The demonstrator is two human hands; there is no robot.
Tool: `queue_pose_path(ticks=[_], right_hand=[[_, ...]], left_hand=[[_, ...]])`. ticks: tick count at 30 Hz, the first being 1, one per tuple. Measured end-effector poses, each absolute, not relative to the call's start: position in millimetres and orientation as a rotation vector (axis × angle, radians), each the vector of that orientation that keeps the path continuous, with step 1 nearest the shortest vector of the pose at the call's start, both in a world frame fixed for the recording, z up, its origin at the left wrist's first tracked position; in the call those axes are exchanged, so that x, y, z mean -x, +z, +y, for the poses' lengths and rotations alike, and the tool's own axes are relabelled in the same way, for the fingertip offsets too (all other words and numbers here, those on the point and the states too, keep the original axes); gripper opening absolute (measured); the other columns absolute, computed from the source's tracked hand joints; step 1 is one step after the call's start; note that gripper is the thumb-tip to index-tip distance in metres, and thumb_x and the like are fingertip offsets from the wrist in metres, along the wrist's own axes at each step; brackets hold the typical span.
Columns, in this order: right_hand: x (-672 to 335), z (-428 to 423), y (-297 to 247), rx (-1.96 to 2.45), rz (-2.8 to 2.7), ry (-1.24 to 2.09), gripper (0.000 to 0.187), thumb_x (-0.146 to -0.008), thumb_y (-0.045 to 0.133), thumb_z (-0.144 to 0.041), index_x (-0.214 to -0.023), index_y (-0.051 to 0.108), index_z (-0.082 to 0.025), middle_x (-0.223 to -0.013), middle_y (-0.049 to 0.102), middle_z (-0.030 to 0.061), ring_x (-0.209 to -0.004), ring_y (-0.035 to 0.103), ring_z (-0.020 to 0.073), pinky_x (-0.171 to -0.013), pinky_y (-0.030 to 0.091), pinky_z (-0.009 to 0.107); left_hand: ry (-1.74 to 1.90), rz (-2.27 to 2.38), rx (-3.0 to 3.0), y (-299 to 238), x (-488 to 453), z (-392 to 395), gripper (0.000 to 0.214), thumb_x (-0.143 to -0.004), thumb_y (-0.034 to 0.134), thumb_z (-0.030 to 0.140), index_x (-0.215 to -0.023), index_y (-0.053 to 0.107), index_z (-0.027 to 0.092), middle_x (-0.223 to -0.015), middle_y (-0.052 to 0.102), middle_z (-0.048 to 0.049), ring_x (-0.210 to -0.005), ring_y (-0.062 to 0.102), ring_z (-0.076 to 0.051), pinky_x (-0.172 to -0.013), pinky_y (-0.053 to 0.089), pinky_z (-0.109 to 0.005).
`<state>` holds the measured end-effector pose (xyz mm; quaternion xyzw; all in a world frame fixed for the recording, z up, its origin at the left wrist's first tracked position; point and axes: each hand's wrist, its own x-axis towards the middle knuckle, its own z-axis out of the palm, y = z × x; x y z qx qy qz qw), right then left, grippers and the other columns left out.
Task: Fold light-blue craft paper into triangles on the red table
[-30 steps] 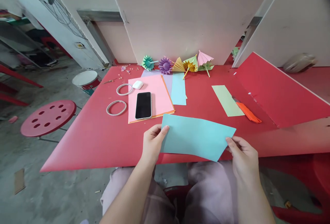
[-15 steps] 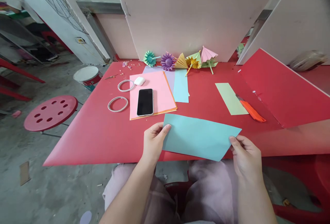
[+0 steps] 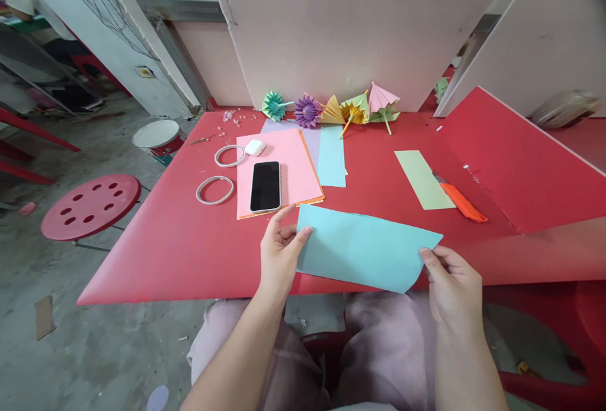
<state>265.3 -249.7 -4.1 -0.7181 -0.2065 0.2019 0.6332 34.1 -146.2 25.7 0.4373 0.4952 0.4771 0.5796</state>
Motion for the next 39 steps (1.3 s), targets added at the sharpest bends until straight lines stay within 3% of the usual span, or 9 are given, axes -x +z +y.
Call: queue_pose_path(ticks=[8,12,18,27,33,37,39], right_hand=[[-259,-246,10,1.696,-0.524,0.422,0.026,-0.059,0.073,-0.040,-0.072,0.066,-0.019,-0.064,0.064,0.0010,-0.064,0.058,0.0169,-0.060,0.046,0.030],[-263,-248,8,1.749,-0.588,0.405,0.024,-0.060,0.072,-0.041,-0.069,0.066,-0.019,-0.062,0.064,-0.0002,-0.059,0.057,0.0152,-0.058,0.045,0.029],[-264,-248,3,1.752,-0.648,0.433,0.025,-0.059,0.072,-0.042,-0.067,0.066,-0.019,-0.062,0.064,0.0005,-0.059,0.058,0.0165,-0.056,0.046,0.029],[-259,-247,10,1.792,-0.692,0.462,0.024,-0.060,0.070,-0.042,-0.064,0.065,-0.020,-0.061,0.065,0.0007,-0.059,0.059,0.0170,-0.054,0.047,0.028],[-256,-247,11,1.796,-0.692,0.540,0.026,-0.059,0.071,-0.043,-0.062,0.065,-0.019,-0.061,0.065,0.0019,-0.060,0.059,0.0180,-0.056,0.047,0.029],[-258,-246,4,1.732,-0.632,0.572,0.026,-0.059,0.072,-0.043,-0.066,0.065,-0.019,-0.061,0.064,0.0013,-0.060,0.058,0.0164,-0.056,0.047,0.029],[-261,-245,-1,1.691,-0.591,0.553,0.026,-0.059,0.072,-0.042,-0.068,0.066,-0.018,-0.059,0.062,0.0008,-0.058,0.057,0.0153,-0.055,0.047,0.028]], left_hand=[[1.119,1.115,-1.009,23,-34,-142,0.058,-0.068,0.070,0.032,-0.121,0.047,0.024,-0.073,0.065,0.0002,-0.064,0.059,-0.012,-0.059,0.044,-0.022],[0.977,0.980,-1.024,27,-31,-132,0.040,-0.064,0.073,0.033,-0.098,0.061,0.018,-0.080,0.065,-0.0030,-0.074,0.060,-0.016,-0.065,0.046,-0.025],[0.985,1.064,-1.057,26,-31,-127,0.023,-0.062,0.074,0.035,-0.072,0.064,0.017,-0.070,0.060,0.0012,-0.060,0.051,-0.009,-0.055,0.040,-0.020],[1.111,1.119,-1.123,24,-28,-131,0.029,-0.068,0.069,0.033,-0.093,0.063,0.020,-0.068,0.059,0.0022,-0.058,0.048,-0.009,-0.053,0.036,-0.020],[1.178,1.209,-1.268,24,-26,-130,0.027,-0.071,0.065,0.032,-0.096,0.059,0.021,-0.066,0.057,0.0032,-0.053,0.043,-0.007,-0.048,0.032,-0.018],[1.100,1.150,-1.088,19,-27,-131,0.036,-0.074,0.061,0.039,-0.107,0.056,0.024,-0.064,0.054,0.0048,-0.051,0.045,-0.007,-0.049,0.035,-0.018],[1.014,1.122,-1.004,16,-28,-131,0.036,-0.073,0.062,0.045,-0.101,0.060,0.022,-0.065,0.056,0.0037,-0.054,0.048,-0.009,-0.052,0.038,-0.019]])
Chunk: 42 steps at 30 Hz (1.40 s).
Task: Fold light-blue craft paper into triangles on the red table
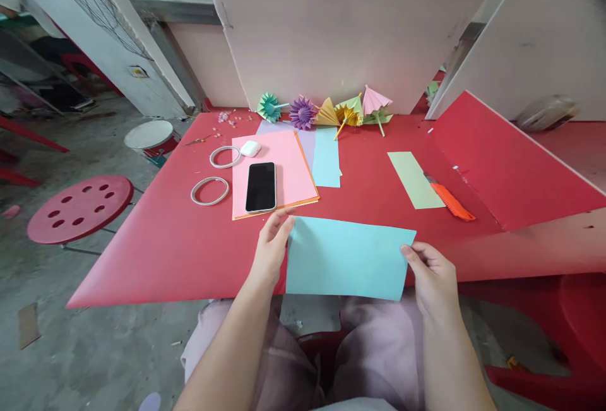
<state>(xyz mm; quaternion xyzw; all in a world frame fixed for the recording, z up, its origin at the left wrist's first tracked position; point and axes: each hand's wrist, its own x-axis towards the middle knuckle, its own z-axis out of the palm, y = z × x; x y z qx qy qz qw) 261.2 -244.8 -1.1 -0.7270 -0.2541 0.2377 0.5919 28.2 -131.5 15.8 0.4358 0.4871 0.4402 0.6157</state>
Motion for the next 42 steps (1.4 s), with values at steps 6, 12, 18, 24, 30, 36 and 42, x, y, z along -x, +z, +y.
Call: queue_pose_path(ticks=[6,12,18,24,30,36,42], right_hand=[[-270,-244,-10,1.610,-0.486,0.558,0.030,-0.059,0.072,-0.042,-0.075,0.067,-0.017,-0.066,0.066,0.0029,-0.063,0.059,0.0173,-0.057,0.049,0.030],[-267,-244,-4,1.632,-0.448,0.661,0.033,-0.053,0.076,-0.040,-0.075,0.069,-0.017,-0.070,0.068,0.0052,-0.068,0.062,0.0208,-0.063,0.052,0.035],[-263,-244,3,1.668,-0.468,0.685,0.028,-0.056,0.074,-0.041,-0.071,0.068,-0.018,-0.068,0.066,0.0030,-0.068,0.060,0.0185,-0.065,0.050,0.033],[-263,-244,3,1.655,-0.448,0.668,0.028,-0.056,0.075,-0.041,-0.070,0.068,-0.018,-0.066,0.065,0.0024,-0.066,0.058,0.0175,-0.063,0.049,0.032],[-265,-245,0,1.646,-0.422,0.649,0.027,-0.056,0.075,-0.039,-0.070,0.068,-0.018,-0.064,0.065,0.0014,-0.063,0.057,0.0158,-0.059,0.047,0.029],[-268,-247,-8,1.664,-0.446,0.533,0.028,-0.057,0.075,-0.039,-0.073,0.068,-0.017,-0.063,0.063,0.0012,-0.062,0.055,0.0151,-0.059,0.046,0.029],[-268,-248,-8,1.661,-0.442,0.457,0.027,-0.056,0.075,-0.039,-0.071,0.068,-0.018,-0.059,0.060,-0.0005,-0.060,0.053,0.0138,-0.056,0.044,0.028]], left_hand=[[0.869,1.098,-0.976,6,-32,-133,0.034,-0.063,0.071,0.046,-0.073,0.065,0.015,-0.068,0.062,-0.0016,-0.060,0.055,-0.013,-0.058,0.042,-0.022],[0.912,1.127,-0.881,1,-34,-132,0.034,-0.061,0.073,0.046,-0.074,0.066,0.016,-0.068,0.064,-0.0008,-0.059,0.055,-0.012,-0.057,0.042,-0.022],[0.957,1.139,-0.879,-2,-34,-132,0.031,-0.064,0.073,0.042,-0.076,0.065,0.015,-0.072,0.063,-0.0009,-0.062,0.055,-0.011,-0.059,0.043,-0.021],[0.976,1.140,-0.889,-1,-35,-132,0.029,-0.064,0.073,0.041,-0.076,0.066,0.016,-0.070,0.063,0.0003,-0.062,0.054,-0.010,-0.059,0.042,-0.020],[1.022,1.149,-0.888,0,-36,-135,0.031,-0.064,0.074,0.039,-0.081,0.066,0.015,-0.078,0.067,-0.0025,-0.069,0.059,-0.013,-0.064,0.046,-0.022],[1.088,1.161,-0.947,8,-38,-140,0.038,-0.065,0.074,0.035,-0.097,0.062,0.018,-0.073,0.068,-0.0013,-0.069,0.062,-0.014,-0.065,0.048,-0.024],[1.184,1.170,-1.006,16,-37,-148,0.048,-0.067,0.072,0.032,-0.111,0.056,0.021,-0.072,0.066,-0.0002,-0.066,0.060,-0.012,-0.061,0.048,-0.022]])
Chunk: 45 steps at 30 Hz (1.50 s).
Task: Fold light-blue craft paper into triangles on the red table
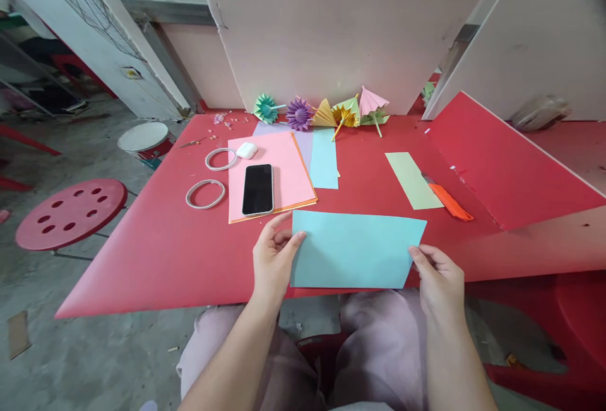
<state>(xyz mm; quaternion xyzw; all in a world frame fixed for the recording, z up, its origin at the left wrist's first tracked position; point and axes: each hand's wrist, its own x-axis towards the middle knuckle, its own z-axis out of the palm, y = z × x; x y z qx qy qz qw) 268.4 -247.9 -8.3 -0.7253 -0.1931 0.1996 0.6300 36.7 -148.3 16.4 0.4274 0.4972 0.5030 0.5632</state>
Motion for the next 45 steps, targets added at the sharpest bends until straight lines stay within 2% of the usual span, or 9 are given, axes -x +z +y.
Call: queue_pose_path(ticks=[11,19,24,34,40,45], right_hand=[[-270,-246,-16,1.636,-0.447,0.442,0.028,-0.055,0.075,-0.039,-0.070,0.067,-0.017,-0.054,0.055,-0.0016,-0.052,0.047,0.0114,-0.050,0.038,0.027],[-274,-246,-24,1.593,-0.427,0.485,0.029,-0.054,0.076,-0.037,-0.072,0.067,-0.016,-0.059,0.059,0.0002,-0.058,0.051,0.0138,-0.056,0.042,0.030],[-275,-247,-25,1.626,-0.456,0.476,0.028,-0.056,0.075,-0.038,-0.072,0.067,-0.017,-0.057,0.058,-0.0003,-0.055,0.050,0.0132,-0.053,0.041,0.029],[-275,-247,-26,1.556,-0.444,0.535,0.029,-0.056,0.075,-0.037,-0.074,0.067,-0.016,-0.063,0.062,0.0022,-0.061,0.055,0.0156,-0.058,0.045,0.033],[-276,-247,-28,1.511,-0.438,0.585,0.028,-0.057,0.075,-0.036,-0.075,0.066,-0.017,-0.062,0.060,0.0010,-0.058,0.054,0.0147,-0.052,0.043,0.030],[-277,-248,-28,1.521,-0.464,0.596,0.028,-0.059,0.074,-0.037,-0.075,0.065,-0.016,-0.059,0.057,0.0001,-0.051,0.047,0.0109,-0.045,0.037,0.026]], left_hand=[[1.224,1.155,-1.075,18,-35,-152,0.048,-0.070,0.070,0.030,-0.115,0.054,0.023,-0.070,0.064,0.0015,-0.064,0.058,-0.010,-0.059,0.046,-0.019],[1.216,1.163,-1.070,18,-35,-151,0.048,-0.070,0.070,0.030,-0.115,0.054,0.023,-0.070,0.064,0.0011,-0.066,0.059,-0.010,-0.061,0.047,-0.019],[1.212,1.166,-1.060,18,-35,-152,0.048,-0.070,0.070,0.030,-0.115,0.054,0.023,-0.071,0.064,0.0010,-0.066,0.059,-0.010,-0.061,0.047,-0.019],[1.224,1.156,-1.048,19,-34,-152,0.048,-0.070,0.071,0.030,-0.114,0.054,0.023,-0.073,0.065,0.0008,-0.067,0.060,-0.011,-0.062,0.047,-0.021],[1.236,1.169,-1.033,18,-35,-152,0.044,-0.069,0.071,0.031,-0.110,0.057,0.022,-0.073,0.065,-0.0002,-0.067,0.061,-0.013,-0.061,0.048,-0.022],[1.243,1.185,-1.039,17,-35,-151,0.040,-0.069,0.070,0.032,-0.106,0.059,0.021,-0.071,0.066,0.0001,-0.067,0.061,-0.012,-0.060,0.048,-0.021]])
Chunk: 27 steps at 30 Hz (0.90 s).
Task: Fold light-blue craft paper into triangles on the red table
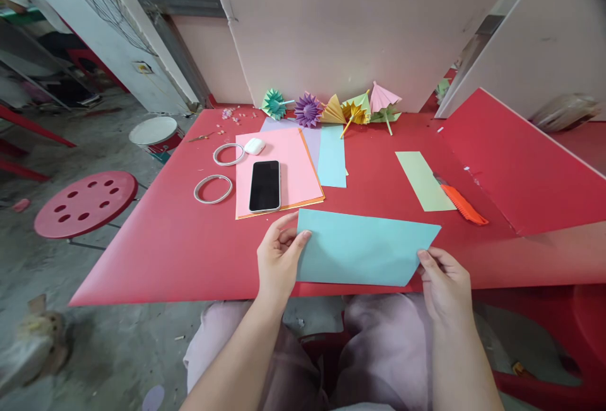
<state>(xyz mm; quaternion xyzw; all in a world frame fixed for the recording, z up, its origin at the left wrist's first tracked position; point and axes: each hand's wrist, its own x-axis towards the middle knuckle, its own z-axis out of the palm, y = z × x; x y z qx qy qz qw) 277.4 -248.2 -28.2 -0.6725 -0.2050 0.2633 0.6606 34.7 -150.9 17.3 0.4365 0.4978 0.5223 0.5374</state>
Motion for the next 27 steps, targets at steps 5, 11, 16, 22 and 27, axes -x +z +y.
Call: queue_pose_path(ticks=[5,11,16,22,27], right_hand=[[-278,-252,-19,1.440,-0.495,0.702,0.020,-0.060,0.074,-0.034,-0.068,0.065,-0.018,-0.057,0.057,-0.0005,-0.055,0.049,0.0120,-0.051,0.039,0.027],[-274,-251,-11,1.464,-0.523,0.646,0.020,-0.059,0.075,-0.035,-0.066,0.066,-0.018,-0.056,0.058,-0.0005,-0.057,0.050,0.0134,-0.055,0.042,0.030],[-271,-252,-8,1.524,-0.527,0.593,0.020,-0.059,0.075,-0.034,-0.067,0.066,-0.018,-0.054,0.055,-0.0012,-0.054,0.049,0.0120,-0.054,0.042,0.028],[-270,-252,-9,1.545,-0.546,0.556,0.022,-0.059,0.074,-0.035,-0.069,0.066,-0.017,-0.058,0.058,0.0006,-0.055,0.052,0.0136,-0.054,0.044,0.030],[-269,-252,-10,1.530,-0.542,0.563,0.021,-0.059,0.073,-0.034,-0.068,0.066,-0.017,-0.058,0.059,0.0005,-0.056,0.052,0.0135,-0.055,0.044,0.030]], left_hand=[[1.248,1.220,-1.033,19,-32,-150,0.041,-0.068,0.072,0.033,-0.106,0.061,0.021,-0.069,0.067,0.0008,-0.065,0.061,-0.012,-0.059,0.048,-0.020],[1.251,1.215,-1.010,18,-30,-148,0.041,-0.067,0.072,0.034,-0.104,0.062,0.019,-0.069,0.067,-0.0003,-0.067,0.062,-0.014,-0.061,0.050,-0.024],[1.271,1.230,-1.023,16,-31,-146,0.035,-0.065,0.073,0.033,-0.096,0.063,0.019,-0.072,0.068,-0.0006,-0.070,0.064,-0.015,-0.064,0.050,-0.024],[1.285,1.238,-1.048,15,-31,-145,0.031,-0.066,0.073,0.033,-0.090,0.063,0.018,-0.076,0.068,-0.0021,-0.070,0.064,-0.016,-0.063,0.050,-0.025],[1.281,1.233,-1.047,14,-30,-145,0.029,-0.066,0.073,0.033,-0.089,0.063,0.018,-0.076,0.069,-0.0014,-0.070,0.064,-0.015,-0.064,0.050,-0.025]])
